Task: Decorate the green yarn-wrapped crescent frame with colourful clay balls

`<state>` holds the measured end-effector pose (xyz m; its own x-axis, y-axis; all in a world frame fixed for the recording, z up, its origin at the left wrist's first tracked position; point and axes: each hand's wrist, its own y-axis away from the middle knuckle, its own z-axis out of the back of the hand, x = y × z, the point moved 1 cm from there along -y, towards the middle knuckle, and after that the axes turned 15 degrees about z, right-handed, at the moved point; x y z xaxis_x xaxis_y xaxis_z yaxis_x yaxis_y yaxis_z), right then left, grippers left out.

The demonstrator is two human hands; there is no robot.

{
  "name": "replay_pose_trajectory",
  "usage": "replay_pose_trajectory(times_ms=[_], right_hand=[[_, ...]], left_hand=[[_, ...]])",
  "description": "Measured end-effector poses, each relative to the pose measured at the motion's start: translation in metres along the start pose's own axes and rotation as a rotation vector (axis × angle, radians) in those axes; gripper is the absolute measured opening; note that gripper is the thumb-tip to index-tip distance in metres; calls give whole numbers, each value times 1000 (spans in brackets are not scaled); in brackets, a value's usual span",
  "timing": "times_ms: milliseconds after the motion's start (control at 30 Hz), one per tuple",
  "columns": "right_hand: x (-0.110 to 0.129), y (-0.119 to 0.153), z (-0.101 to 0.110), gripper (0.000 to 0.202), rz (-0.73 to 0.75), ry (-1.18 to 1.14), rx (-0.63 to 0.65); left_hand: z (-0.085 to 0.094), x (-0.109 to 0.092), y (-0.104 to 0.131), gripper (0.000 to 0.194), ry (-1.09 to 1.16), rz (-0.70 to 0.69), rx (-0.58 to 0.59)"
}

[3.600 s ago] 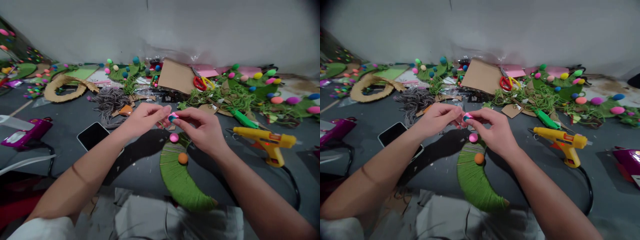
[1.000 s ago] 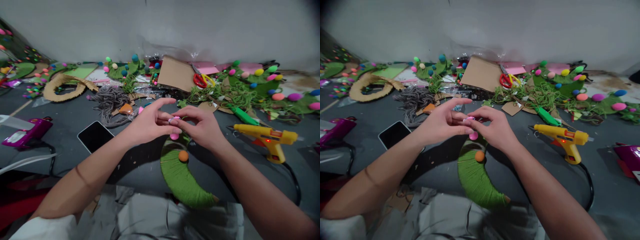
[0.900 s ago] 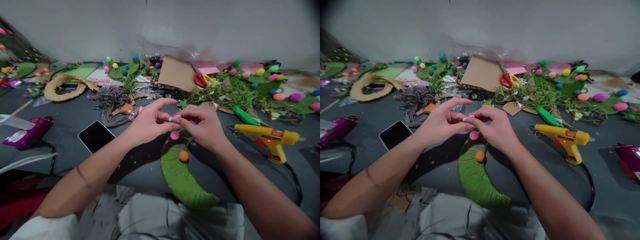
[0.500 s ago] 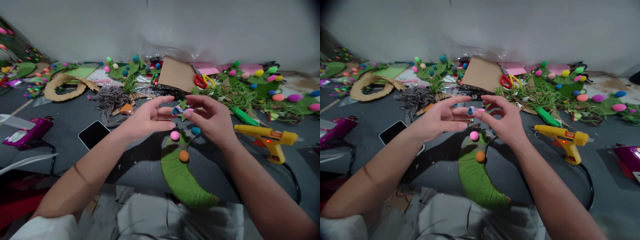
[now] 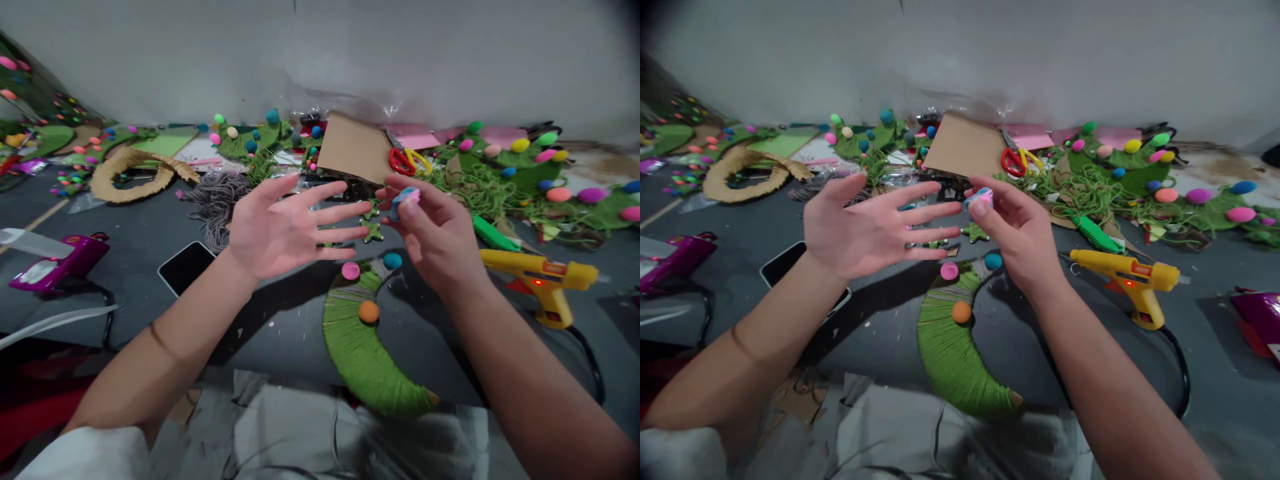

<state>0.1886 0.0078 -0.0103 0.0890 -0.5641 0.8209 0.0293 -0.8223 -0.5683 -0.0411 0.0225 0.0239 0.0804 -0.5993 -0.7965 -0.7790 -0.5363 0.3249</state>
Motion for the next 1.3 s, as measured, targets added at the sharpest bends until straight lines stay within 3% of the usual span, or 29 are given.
replay_pose_trajectory(times_ms=[133,300,433,500,567,633,767,867,1067,1300], right_hand=[[-4,0,2,50,-114,-45,75],[-1,6,-11,45,-222,-52,244],[10,3,-8,36,-261,-109,182],[13,0,-2,37,-262,-164,103],[13,-2,4,38,-258,-187,30],[10,-4,7,35,-227,-151,-31],[7,-1,0,25,-165,24,6],[10,4,-11,23,-146,155,115],[10,15,-27,44,-64,342,315],[10,15,-27,38,161,635,417]], left_hand=[[-4,-3,4,76,-154,-69,-93],[-5,0,8,94,-275,-85,-111],[-4,-1,12,99,-311,-85,-139],[-1,-6,14,98,-288,-72,-83],[5,-14,15,91,-278,-29,-3],[13,-20,13,74,-348,-1,-25],[26,-20,3,34,-605,-146,-310],[28,-9,-1,27,-651,-270,-395],[23,14,0,32,-727,-185,-318],[17,22,-2,18,-647,-66,-238]])
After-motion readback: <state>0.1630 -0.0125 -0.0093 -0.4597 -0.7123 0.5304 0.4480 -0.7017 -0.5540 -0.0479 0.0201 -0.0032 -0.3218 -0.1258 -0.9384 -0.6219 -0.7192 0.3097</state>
